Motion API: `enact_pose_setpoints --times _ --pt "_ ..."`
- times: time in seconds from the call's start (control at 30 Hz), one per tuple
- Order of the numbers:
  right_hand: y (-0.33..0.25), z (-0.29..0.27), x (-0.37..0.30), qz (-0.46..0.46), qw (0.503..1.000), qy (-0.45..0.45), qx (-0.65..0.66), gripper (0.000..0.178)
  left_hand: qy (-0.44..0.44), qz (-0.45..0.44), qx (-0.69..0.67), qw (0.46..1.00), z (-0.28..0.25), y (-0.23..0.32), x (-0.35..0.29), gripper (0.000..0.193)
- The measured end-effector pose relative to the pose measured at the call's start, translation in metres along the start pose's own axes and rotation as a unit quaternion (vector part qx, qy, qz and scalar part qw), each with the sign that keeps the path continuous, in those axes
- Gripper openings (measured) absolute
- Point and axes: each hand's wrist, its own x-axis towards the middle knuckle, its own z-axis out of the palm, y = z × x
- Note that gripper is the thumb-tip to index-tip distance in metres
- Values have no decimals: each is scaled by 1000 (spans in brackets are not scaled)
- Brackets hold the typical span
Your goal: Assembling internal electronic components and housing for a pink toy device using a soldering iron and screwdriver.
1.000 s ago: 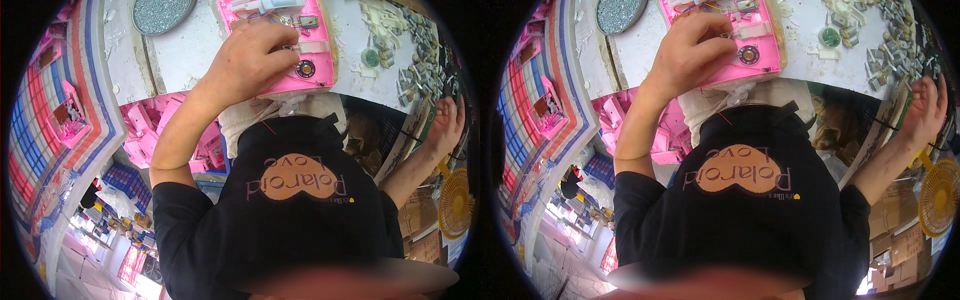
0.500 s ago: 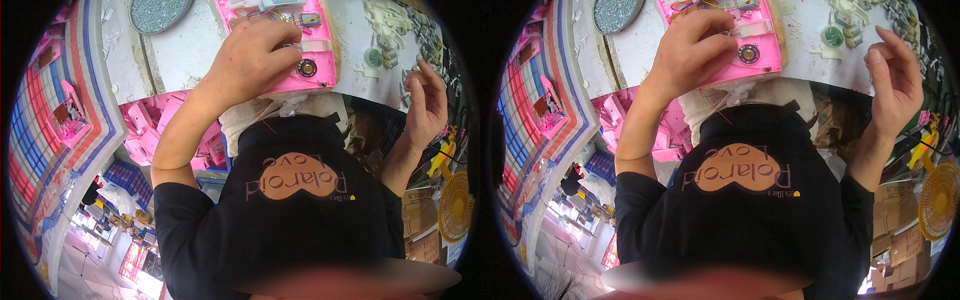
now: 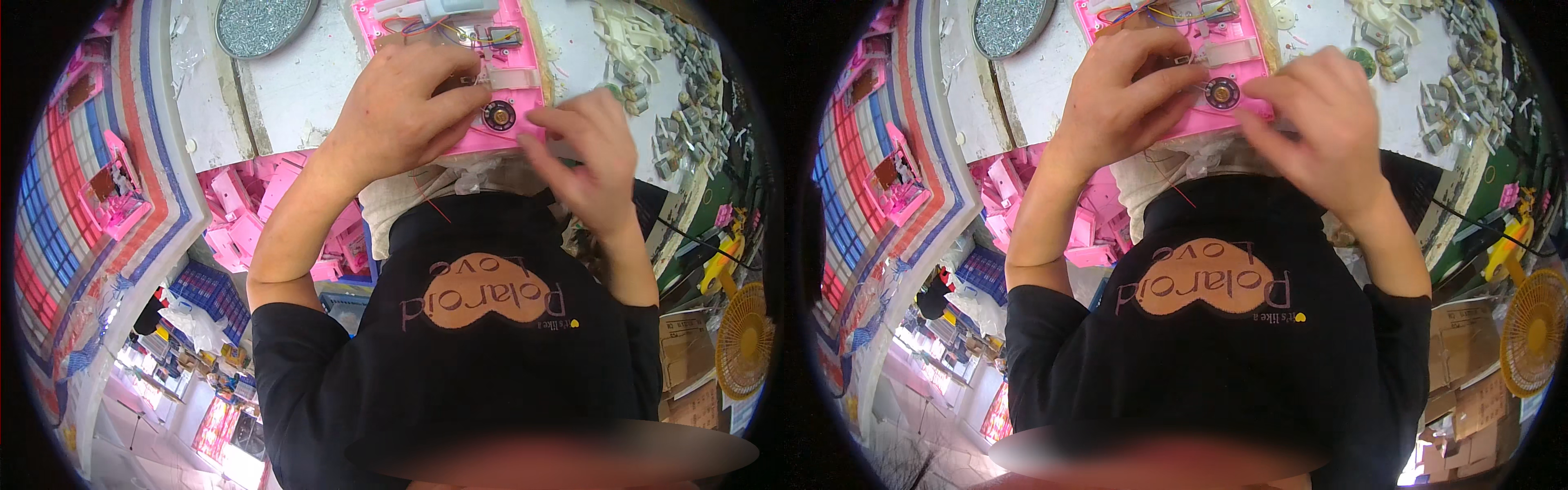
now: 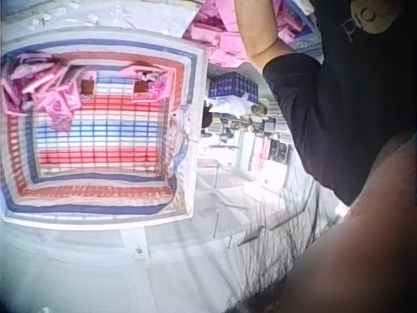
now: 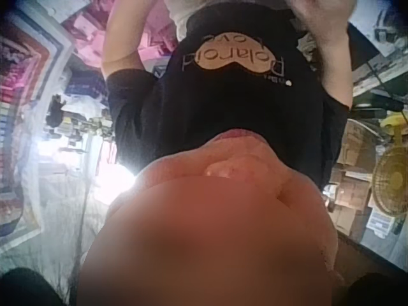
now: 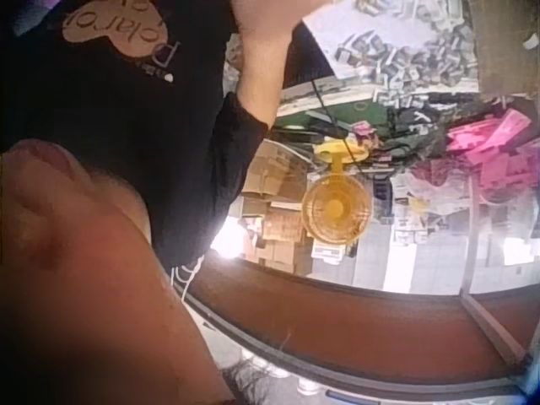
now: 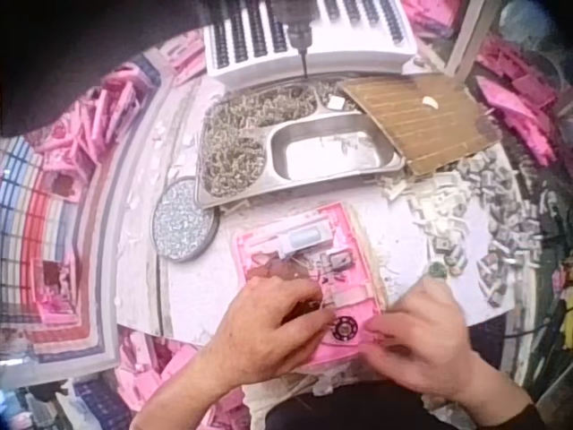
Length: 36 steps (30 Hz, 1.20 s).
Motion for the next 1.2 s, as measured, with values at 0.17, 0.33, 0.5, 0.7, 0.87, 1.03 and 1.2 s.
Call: enact_pose_setpoints --times 0.17,0.33,0.5,0.7,0.87,1.03,1.2 --pt "-7 21 8 -11 999 -9 -48 18 33 1 1 999 -5 3 -7 41" --pt "-6 19 9 -6 999 -25 -35 15 53 -19 21 998 0 6 -21 42" --pt "-9 19 10 9 999 -18 -44 16 62 -9 6 998 1 8 -17 37" --pt "-7 18 12 5 999 -22 -42 14 25 31 3 999 2 1 -1 34" --pt "-5 20 11 0 999 -19 -38 14 23 17 51 998 4 2 9 6" --pt "-4 19 11 -2 999 -28 -33 14 31 21 43 998 9 -2 9 7" --pt "-4 19 12 -8 999 -28 -31 14 19 -2 8 1000 7 0 8 6"
